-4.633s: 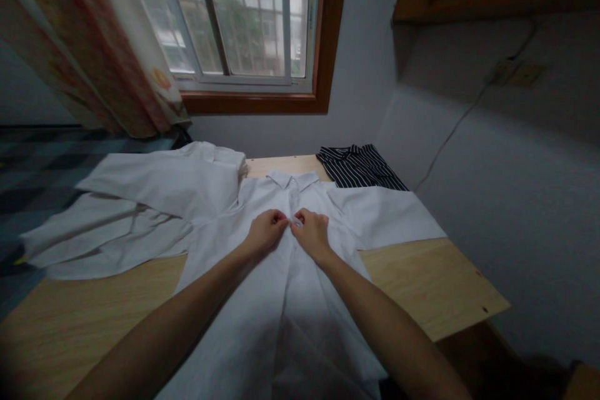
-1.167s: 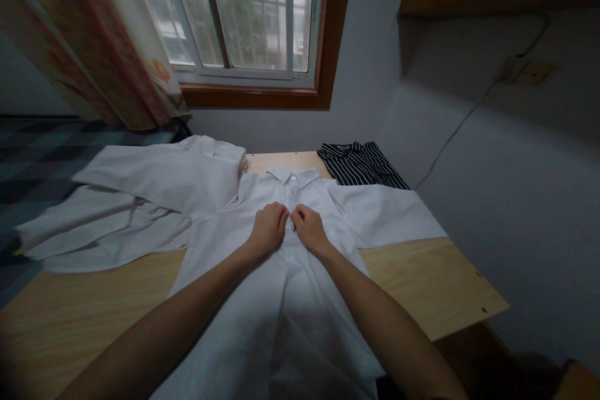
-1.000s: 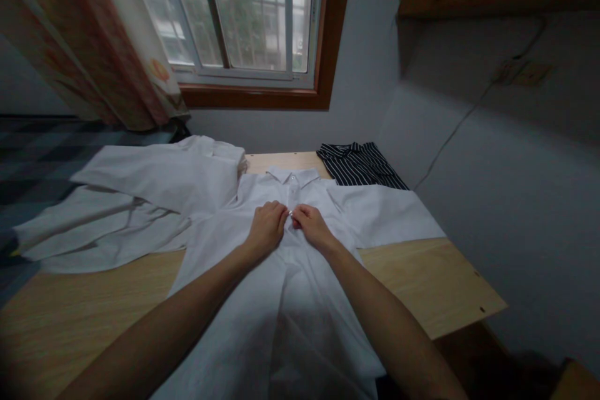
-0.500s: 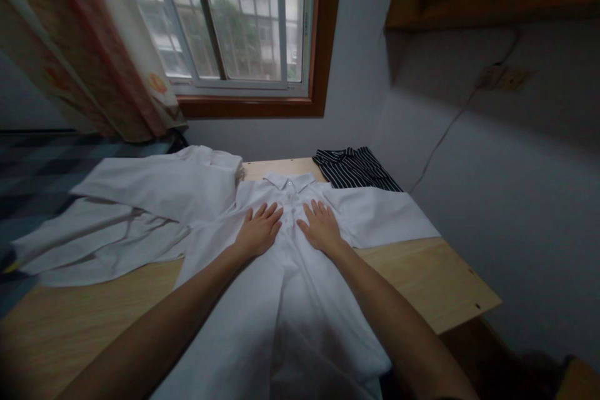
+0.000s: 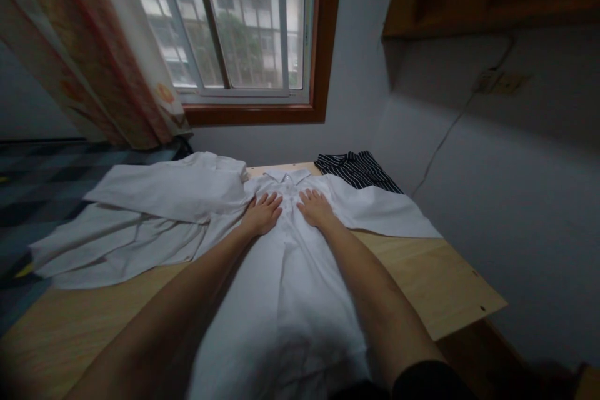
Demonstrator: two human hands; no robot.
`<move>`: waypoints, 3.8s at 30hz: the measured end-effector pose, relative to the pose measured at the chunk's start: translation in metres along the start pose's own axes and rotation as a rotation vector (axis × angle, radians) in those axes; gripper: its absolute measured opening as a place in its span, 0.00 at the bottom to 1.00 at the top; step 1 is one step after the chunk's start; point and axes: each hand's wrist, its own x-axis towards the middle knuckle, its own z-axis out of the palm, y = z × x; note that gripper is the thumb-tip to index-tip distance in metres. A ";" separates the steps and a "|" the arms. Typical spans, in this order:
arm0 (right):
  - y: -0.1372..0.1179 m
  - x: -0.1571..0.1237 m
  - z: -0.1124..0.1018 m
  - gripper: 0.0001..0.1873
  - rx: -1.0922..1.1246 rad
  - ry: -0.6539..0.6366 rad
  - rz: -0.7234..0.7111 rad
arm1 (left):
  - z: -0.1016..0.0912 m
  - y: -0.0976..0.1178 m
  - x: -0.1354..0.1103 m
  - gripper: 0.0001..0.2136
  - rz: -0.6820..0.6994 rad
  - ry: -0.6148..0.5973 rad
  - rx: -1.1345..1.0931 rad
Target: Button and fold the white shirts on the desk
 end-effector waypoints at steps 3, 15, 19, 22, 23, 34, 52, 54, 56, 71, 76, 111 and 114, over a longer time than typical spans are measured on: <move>-0.010 -0.010 -0.007 0.26 0.064 0.043 0.022 | -0.001 -0.001 0.001 0.22 0.008 0.025 -0.012; -0.044 -0.223 -0.025 0.37 0.325 0.006 -0.412 | -0.015 0.010 -0.021 0.11 0.074 0.280 0.029; -0.047 -0.233 -0.014 0.13 0.307 0.028 -0.386 | -0.025 0.013 -0.044 0.14 0.141 0.177 -0.120; -0.052 -0.230 -0.012 0.03 0.329 0.076 -0.374 | -0.033 0.012 -0.078 0.18 0.305 0.078 -0.188; -0.054 -0.229 -0.014 0.03 0.354 0.073 -0.367 | -0.035 0.011 -0.091 0.20 0.352 0.041 -0.187; -0.039 -0.253 -0.079 0.06 0.895 -0.195 -0.367 | -0.036 0.001 -0.140 0.31 0.401 -0.207 0.028; -0.060 -0.105 -0.040 0.08 0.369 0.008 -0.297 | -0.034 0.047 -0.147 0.28 0.300 -0.214 0.038; -0.060 -0.096 -0.032 0.09 0.341 -0.025 -0.256 | -0.033 0.045 -0.152 0.29 0.294 -0.213 0.045; -0.060 -0.093 -0.026 0.09 0.336 -0.020 -0.177 | -0.032 0.041 -0.157 0.29 0.287 -0.202 0.046; -0.086 -0.086 -0.030 0.14 -0.063 -0.061 0.079 | -0.018 0.023 -0.153 0.13 0.313 0.142 -0.169; -0.056 -0.080 -0.033 0.09 0.252 -0.097 0.066 | -0.036 0.031 -0.147 0.11 0.241 0.065 -0.183; -0.049 -0.104 -0.015 0.12 0.754 0.223 0.193 | -0.022 0.072 -0.077 0.05 -0.207 -0.040 -0.542; -0.049 -0.105 -0.016 0.12 0.723 0.257 0.192 | -0.024 0.072 -0.077 0.05 -0.234 -0.047 -0.577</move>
